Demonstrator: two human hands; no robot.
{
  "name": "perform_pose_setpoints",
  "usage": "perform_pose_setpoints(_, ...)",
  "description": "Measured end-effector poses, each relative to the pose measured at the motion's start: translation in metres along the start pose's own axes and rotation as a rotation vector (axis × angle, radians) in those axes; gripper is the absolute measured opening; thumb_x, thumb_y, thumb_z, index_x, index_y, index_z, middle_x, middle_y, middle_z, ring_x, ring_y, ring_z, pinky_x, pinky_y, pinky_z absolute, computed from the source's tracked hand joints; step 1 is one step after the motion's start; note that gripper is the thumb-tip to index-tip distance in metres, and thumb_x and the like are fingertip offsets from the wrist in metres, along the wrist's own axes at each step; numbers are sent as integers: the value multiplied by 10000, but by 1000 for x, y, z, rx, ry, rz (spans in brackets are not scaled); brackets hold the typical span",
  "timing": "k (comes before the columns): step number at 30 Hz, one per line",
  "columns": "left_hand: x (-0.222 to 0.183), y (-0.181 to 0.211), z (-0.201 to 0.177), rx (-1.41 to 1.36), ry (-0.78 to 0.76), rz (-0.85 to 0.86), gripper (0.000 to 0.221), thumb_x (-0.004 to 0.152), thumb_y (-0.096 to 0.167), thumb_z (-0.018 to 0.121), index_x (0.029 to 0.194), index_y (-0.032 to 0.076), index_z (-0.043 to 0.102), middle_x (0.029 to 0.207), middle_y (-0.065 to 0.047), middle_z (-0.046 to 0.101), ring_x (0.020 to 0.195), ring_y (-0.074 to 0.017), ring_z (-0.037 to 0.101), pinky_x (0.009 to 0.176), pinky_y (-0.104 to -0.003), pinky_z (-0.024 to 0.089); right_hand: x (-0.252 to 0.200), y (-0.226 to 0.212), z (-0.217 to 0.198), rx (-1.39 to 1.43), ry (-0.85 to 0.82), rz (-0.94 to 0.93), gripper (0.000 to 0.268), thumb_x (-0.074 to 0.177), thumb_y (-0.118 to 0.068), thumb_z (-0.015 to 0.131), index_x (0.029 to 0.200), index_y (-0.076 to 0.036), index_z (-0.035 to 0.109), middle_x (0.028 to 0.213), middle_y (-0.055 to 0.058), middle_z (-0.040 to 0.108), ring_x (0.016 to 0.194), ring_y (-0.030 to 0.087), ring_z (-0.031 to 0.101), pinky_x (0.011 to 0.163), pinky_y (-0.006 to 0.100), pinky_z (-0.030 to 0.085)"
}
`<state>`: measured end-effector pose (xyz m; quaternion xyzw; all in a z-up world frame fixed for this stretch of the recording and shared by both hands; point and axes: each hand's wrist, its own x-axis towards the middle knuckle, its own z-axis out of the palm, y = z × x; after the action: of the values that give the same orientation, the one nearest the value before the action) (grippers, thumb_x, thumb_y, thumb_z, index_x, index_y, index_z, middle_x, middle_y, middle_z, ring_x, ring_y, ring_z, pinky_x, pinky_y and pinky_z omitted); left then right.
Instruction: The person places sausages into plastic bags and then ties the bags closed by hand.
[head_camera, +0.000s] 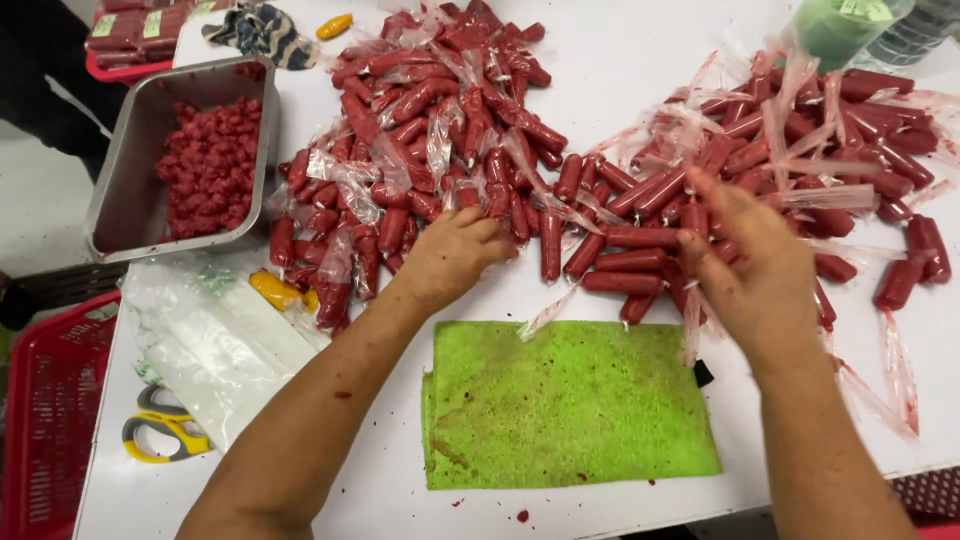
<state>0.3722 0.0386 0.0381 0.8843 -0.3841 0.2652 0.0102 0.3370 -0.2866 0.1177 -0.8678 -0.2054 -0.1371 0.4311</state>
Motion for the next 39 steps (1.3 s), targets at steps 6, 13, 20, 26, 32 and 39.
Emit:
perform_pose_setpoints(6,19,23,-38,-277,273,-203,111,988,252,598,1046,278,689,911,29,667,944,-214,676,801,-376,526,0,-16,57,-102,-123,-316,401,949,-98,631,1350,-85,651,1269,199,683,1226,432,602,1031,558,464)
perform_pose_setpoints(13,1,34,4,-109,-326,-679,387,884,480,703,1075,143,702,1020,-70,609,1038,-294,618,748,-448,576,-27,0,91,-106,-122,-112,271,931,-162,701,1196,-185,746,1053,88,757,1055,317,691,928,444,531)
perform_pose_setpoints(20,33,57,-37,75,196,-114,23,804,222,672,809,208,655,756,-18,557,787,-269,590,637,-447,441,2,-15,98,-100,-192,-434,514,961,-175,644,1421,16,518,1393,270,570,1333,511,458,1101,649,315)
perform_pose_setpoints(26,19,59,-191,-615,26,-470,536,992,353,642,1458,185,439,1300,-91,589,887,-206,612,839,-413,505,-32,-39,119,1399,-391,319,195,988,-224,604,912,-49,565,787,27,523,669,164,547,1069,462,506)
perform_pose_setpoints(32,-21,144,-107,-1090,446,-613,293,1064,265,482,1076,79,708,1083,-48,743,1027,-176,687,940,-291,550,-77,-74,113,883,-599,425,194,947,-165,508,846,-48,625,743,104,651,698,177,603,676,305,468)
perform_pose_setpoints(39,-30,161,-160,-1549,441,-715,515,1016,510,464,993,24,630,664,-36,553,501,-96,430,451,-225,343,-104,-91,75,867,-644,65,316,838,-54,382,1032,-19,629,810,44,425,663,133,380,551,270,302)
